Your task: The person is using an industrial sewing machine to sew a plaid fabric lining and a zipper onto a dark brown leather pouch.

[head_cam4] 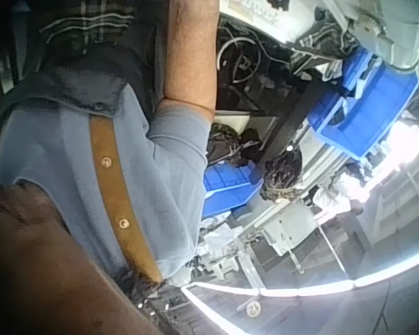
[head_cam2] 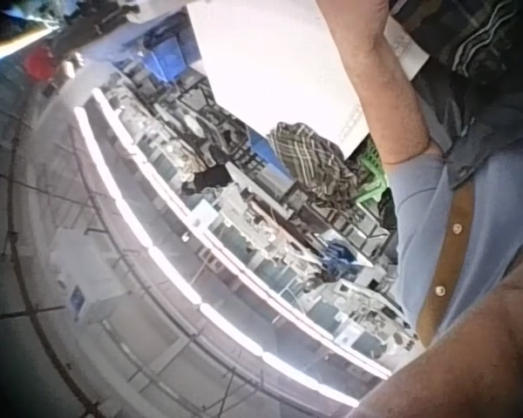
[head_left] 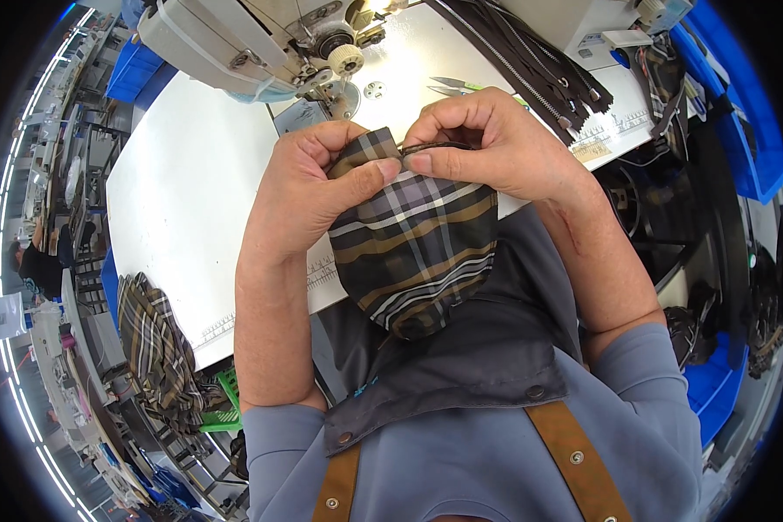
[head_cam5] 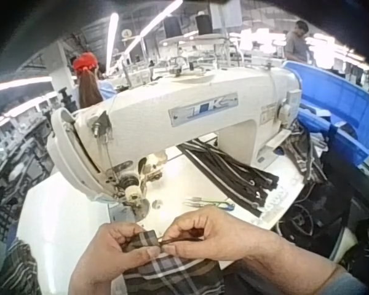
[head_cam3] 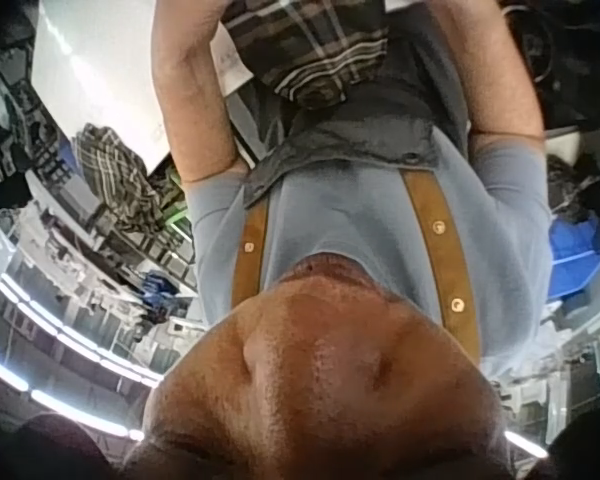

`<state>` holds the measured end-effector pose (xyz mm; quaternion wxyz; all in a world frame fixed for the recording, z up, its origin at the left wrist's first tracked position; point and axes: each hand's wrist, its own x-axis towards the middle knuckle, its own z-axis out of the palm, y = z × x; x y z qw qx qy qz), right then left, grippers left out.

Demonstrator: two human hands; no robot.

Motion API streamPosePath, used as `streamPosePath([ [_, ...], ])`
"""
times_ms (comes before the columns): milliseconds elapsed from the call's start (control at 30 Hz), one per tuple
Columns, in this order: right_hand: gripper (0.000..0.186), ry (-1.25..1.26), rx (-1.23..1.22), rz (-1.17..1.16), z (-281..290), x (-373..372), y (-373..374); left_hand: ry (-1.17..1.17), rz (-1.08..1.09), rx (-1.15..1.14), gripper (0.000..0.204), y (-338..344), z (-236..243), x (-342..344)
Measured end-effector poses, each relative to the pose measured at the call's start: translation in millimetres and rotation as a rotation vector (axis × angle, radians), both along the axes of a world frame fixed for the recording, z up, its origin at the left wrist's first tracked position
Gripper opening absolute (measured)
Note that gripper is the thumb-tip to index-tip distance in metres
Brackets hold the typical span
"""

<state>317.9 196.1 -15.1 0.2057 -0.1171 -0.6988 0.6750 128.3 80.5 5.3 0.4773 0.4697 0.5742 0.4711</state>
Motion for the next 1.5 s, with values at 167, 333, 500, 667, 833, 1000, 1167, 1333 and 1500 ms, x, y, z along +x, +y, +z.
streamPosePath([
  [167,0.013,-0.035,-0.038,0.031,0.6,0.3,-0.2,0.020,-0.012,-0.007,0.018,-0.1,2.8,1.4],
  [333,0.018,-0.042,0.062,0.007,0.6,1.4,0.4,0.045,-0.057,-0.060,0.023,-0.9,6.1,3.8],
  [500,0.016,-0.052,0.166,-0.022,2.4,2.3,0.8,0.024,-0.040,-0.070,0.022,-0.8,5.9,5.2],
  [667,0.013,-0.152,0.232,-0.012,6.8,4.6,2.5,0.037,-0.049,-0.071,0.022,-0.1,3.8,4.4],
  [833,0.014,-0.171,0.270,-0.009,7.8,4.7,2.8,0.109,-0.040,-0.091,0.020,-0.1,2.3,2.5],
  [1000,0.015,-0.173,0.236,0.000,6.1,5.0,3.0,0.070,-0.024,-0.093,0.020,1.2,-2.2,3.4],
  [1167,0.018,-0.121,0.259,-0.009,3.6,2.5,3.5,0.038,-0.025,-0.080,0.021,0.8,-3.6,3.2],
  [1333,0.014,-0.179,0.212,0.005,5.1,5.4,4.0,0.062,-0.020,-0.081,0.021,1.1,-2.9,3.7],
  [1500,0.015,-0.191,0.142,0.023,5.3,7.3,4.9,0.084,-0.023,-0.120,0.020,1.0,-0.1,3.5],
])
